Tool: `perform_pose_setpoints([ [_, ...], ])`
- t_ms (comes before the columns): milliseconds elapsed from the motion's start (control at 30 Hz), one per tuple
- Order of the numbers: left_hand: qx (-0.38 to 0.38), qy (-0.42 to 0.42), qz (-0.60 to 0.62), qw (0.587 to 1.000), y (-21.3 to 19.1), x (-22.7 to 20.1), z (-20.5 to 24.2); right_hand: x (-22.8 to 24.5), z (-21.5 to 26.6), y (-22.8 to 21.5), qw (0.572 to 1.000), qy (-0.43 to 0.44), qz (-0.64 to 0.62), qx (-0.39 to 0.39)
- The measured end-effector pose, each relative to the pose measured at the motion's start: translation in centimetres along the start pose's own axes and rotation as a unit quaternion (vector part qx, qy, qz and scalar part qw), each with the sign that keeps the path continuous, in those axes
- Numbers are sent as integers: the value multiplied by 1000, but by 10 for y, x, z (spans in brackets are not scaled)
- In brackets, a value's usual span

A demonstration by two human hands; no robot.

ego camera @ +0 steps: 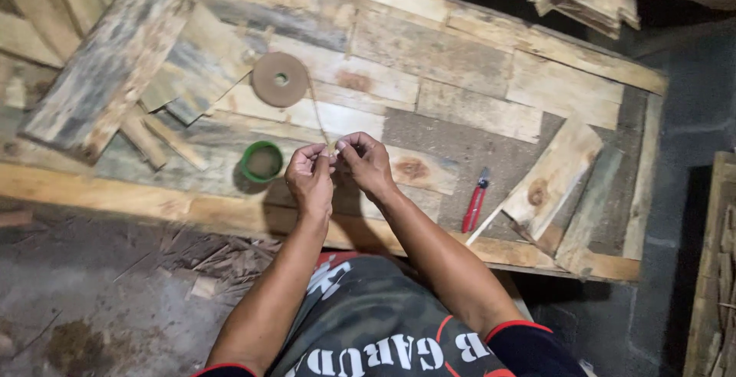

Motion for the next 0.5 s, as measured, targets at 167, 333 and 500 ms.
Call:
perform_pose_setpoints([
  [167, 27, 1, -18, 999, 64, 46, 11, -15, -13, -83, 996, -72, 48, -4],
  [333, 52, -4, -11, 999, 128, 104, 22, -30, -27, -167, 1000, 16, 16, -11],
  [500, 126, -28, -157, 979, 196, 133, 34, -57, -69, -274, 991, -76, 105, -40],
])
Point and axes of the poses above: each hand's wrist, its own z-axis away from the middle knuckle, its own y-axis out of the palm, x = y × z, the point moved 4 cm from there along -z, towards the middle knuckle, and after that the axes turned 7 degrees about z, right-handed, at the moved point
